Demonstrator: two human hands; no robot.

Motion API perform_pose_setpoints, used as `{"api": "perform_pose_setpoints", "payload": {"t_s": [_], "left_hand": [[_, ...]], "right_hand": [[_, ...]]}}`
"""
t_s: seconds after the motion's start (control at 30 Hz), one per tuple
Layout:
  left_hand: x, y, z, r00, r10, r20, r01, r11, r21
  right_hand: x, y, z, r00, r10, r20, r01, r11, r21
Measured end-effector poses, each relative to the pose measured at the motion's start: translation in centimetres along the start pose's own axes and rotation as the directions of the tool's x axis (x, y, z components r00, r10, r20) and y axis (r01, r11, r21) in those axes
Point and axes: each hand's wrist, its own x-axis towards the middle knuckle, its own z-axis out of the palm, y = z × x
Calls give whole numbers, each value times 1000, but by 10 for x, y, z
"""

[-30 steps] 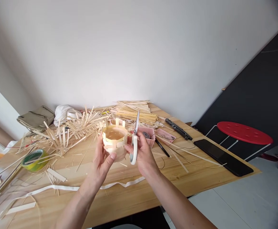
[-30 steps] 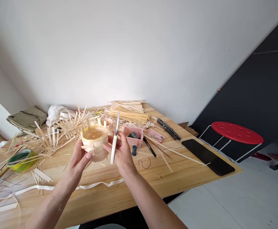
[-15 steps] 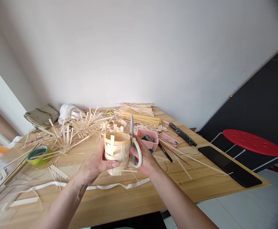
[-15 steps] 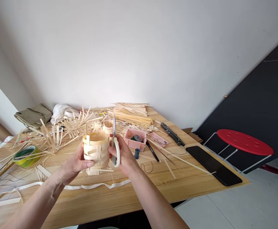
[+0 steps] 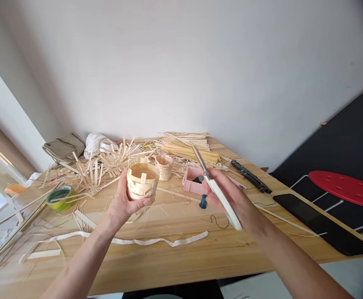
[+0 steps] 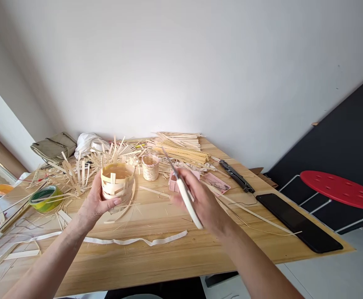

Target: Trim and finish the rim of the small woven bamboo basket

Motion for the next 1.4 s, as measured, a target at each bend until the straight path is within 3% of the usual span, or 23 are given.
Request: {"api": "perform_pose_setpoints", "payload": {"t_s": [0.1, 0.23, 0.33, 0.4, 0.53, 0.73, 0.93, 1.2, 1.4], "left_hand": [[1, -1, -1, 999, 38, 24, -38, 999, 7], [-1, 2, 3, 998, 38, 40, -39, 999, 28], [-1, 3, 5, 997, 46, 58, -50, 997, 67], [-1, 2, 5, 996, 70, 62, -77, 991, 110], [-1, -3, 6, 993, 105, 60, -113, 983, 142], [-3, -9, 12, 994, 99, 44, -104, 985, 135], [-5, -8, 17, 991, 103, 82, -110, 990, 84], [-6, -4, 21, 996, 68, 54, -73, 992, 102], [-6, -3, 22, 996, 63, 57, -69, 991, 114]], "right_hand": [[-12, -17, -6, 973, -90, 211, 156, 934, -321], [-12, -22, -8, 899, -310, 308, 436, 672, -598], [-7, -21, -11, 867, -351, 353, 494, 521, -696], [-6, -22, -12, 855, -365, 368, 512, 476, -716], [-5, -26, -10, 843, -373, 389, 531, 452, -717], [-4, -28, -4, 853, -338, 397, 520, 504, -689], [-5, -27, -4, 849, -357, 390, 525, 473, -708], [-8, -28, -4, 854, -373, 362, 506, 436, -744], [-8, -26, -5, 833, -404, 378, 534, 411, -738]]}}
